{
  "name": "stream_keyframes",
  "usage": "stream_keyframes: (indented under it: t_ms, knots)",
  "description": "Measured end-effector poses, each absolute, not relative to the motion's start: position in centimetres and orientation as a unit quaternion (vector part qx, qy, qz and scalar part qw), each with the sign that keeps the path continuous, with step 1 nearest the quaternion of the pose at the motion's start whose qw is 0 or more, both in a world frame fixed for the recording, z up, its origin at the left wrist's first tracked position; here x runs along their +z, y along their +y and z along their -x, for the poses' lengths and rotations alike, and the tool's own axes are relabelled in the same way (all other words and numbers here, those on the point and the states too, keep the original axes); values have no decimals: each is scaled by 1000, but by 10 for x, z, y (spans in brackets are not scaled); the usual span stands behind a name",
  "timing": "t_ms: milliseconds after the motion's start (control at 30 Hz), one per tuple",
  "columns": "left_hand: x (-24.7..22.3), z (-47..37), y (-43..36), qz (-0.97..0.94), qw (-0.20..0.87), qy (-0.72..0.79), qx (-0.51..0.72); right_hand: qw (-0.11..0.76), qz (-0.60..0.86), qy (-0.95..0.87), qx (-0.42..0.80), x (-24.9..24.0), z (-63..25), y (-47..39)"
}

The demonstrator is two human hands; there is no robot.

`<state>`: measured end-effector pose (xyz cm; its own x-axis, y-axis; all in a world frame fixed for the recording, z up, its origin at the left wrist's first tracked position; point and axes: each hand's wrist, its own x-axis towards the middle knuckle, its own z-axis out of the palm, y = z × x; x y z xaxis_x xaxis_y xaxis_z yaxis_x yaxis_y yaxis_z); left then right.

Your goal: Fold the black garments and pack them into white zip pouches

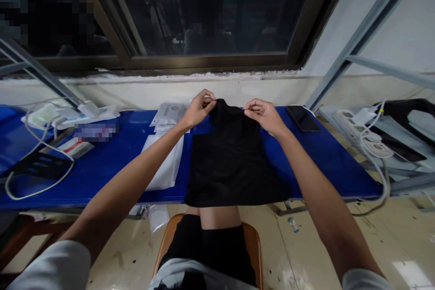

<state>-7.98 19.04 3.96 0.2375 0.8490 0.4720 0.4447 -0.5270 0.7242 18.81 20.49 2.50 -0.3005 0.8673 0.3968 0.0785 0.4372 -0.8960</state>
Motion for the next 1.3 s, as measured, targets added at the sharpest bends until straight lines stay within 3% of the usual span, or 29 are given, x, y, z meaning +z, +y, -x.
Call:
stream_keyframes:
  t_ms: [67, 167, 233, 400, 500, 600, 767, 933, 1067, 1167, 1300]
  knots:
    - [57, 82, 148, -768, 276, 363, 450, 432, 337, -715, 434, 44, -204, 179]
    - [76, 92, 83, -793, 388, 322, 341, 313, 349, -739, 483, 69, -234, 141]
    - [78, 100, 62, -771, 405, 337, 357, 283, 352, -771, 449, 76, -246, 128]
    - [48, 95, 105, -775, 273, 438, 364, 230, 370, -855, 281, 53, -233, 147]
    - [31, 77, 140, -848, 194, 444, 217, 120, 367, -878, 283, 35, -217, 168]
    - [27, 66, 149, -886, 201, 408, 89, 40, 343, -912, 222, 30, -210, 174]
    - [40, 65, 133, -879, 258, 393, 80, 131, 330, -922, 154, 43, -209, 158]
    - [51, 65, 103, -882, -9, 443, 163, 258, 301, -916, -56, 36, -219, 136]
    - [34, 75, 63, -922, -124, 346, 125, 192, 214, -941, -180, 12, -243, 114]
    - [16, 83, 40, -935, -118, 319, 98, 118, 208, -957, -166, 0, -259, 101]
    - [7, 81, 29, -924, -115, 357, 78, 91, 232, -961, -122, -4, -265, 99]
